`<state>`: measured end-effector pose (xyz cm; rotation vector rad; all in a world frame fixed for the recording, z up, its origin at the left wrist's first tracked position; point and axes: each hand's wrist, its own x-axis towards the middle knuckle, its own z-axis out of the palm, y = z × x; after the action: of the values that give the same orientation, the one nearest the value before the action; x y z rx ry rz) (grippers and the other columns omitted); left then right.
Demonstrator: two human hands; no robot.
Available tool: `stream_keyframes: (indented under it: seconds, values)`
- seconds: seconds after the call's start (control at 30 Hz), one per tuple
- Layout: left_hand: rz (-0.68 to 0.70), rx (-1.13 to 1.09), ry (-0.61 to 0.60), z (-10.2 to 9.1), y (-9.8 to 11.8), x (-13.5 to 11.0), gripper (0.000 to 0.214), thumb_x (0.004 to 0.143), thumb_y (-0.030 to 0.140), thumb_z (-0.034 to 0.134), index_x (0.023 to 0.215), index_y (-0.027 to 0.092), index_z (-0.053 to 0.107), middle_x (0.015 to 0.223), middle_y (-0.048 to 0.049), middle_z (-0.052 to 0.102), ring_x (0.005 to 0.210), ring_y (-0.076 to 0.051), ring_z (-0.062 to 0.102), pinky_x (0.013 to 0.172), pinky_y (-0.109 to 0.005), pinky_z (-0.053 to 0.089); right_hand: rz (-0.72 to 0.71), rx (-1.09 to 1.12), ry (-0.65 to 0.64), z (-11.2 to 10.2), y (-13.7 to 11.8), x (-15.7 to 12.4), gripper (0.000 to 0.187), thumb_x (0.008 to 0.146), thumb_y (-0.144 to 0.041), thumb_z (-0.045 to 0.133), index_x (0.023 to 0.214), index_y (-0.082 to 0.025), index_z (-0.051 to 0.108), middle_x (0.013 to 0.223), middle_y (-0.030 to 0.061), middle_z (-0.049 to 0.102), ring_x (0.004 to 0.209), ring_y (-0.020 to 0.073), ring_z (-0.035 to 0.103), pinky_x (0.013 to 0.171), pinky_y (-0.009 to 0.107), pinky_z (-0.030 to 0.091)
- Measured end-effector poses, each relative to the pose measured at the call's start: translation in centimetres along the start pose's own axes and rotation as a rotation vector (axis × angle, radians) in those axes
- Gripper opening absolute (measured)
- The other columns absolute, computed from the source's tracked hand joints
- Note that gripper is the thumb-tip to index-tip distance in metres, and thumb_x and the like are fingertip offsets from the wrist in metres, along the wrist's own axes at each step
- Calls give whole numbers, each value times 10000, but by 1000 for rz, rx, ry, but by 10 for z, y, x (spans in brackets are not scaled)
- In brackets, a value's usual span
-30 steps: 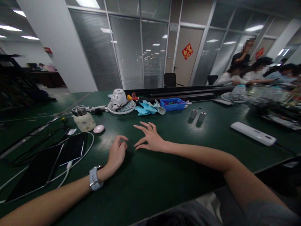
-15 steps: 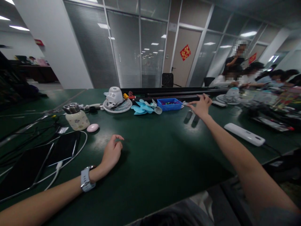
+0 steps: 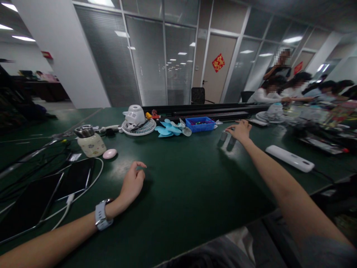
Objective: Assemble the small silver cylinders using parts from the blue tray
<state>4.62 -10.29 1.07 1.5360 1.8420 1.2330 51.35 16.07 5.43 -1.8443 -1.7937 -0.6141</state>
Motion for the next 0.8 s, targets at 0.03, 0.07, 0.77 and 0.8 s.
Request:
stream_keyframes:
  seconds: [0.03, 0.07, 0.77, 0.8]
  values:
    - [2, -1, 2, 0, 0, 0, 246, 753, 261, 407, 971, 221, 514, 547, 61, 485, 481, -155, 474, 476, -247, 327, 8, 2, -4, 0, 0, -1, 276, 877, -453, 577, 953, -266, 765, 1270, 121, 526, 1232, 352, 301, 950, 511, 253]
    - [4, -3, 4, 0, 0, 0, 243, 755, 260, 406, 971, 222, 512, 547, 62, 482, 482, -154, 473, 476, -246, 328, 14, 9, -6, 0, -1, -2, 276, 878, -452, 576, 956, -266, 764, 1266, 122, 531, 1233, 351, 304, 949, 509, 257]
    - [16, 29, -21, 1, 2, -1, 229, 764, 249, 389, 962, 224, 502, 542, 65, 463, 487, -154, 460, 492, -254, 327, 40, 63, -108, 2, 0, -10, 315, 903, -443, 530, 1046, -265, 746, 1230, 121, 612, 1174, 329, 408, 924, 497, 332]
    - [13, 30, -23, 1, 1, -1, 232, 767, 249, 388, 967, 224, 501, 545, 64, 467, 487, -154, 459, 491, -254, 327, 45, 74, -100, 2, 2, -11, 313, 903, -443, 531, 1048, -267, 746, 1226, 116, 617, 1176, 329, 412, 927, 501, 337]
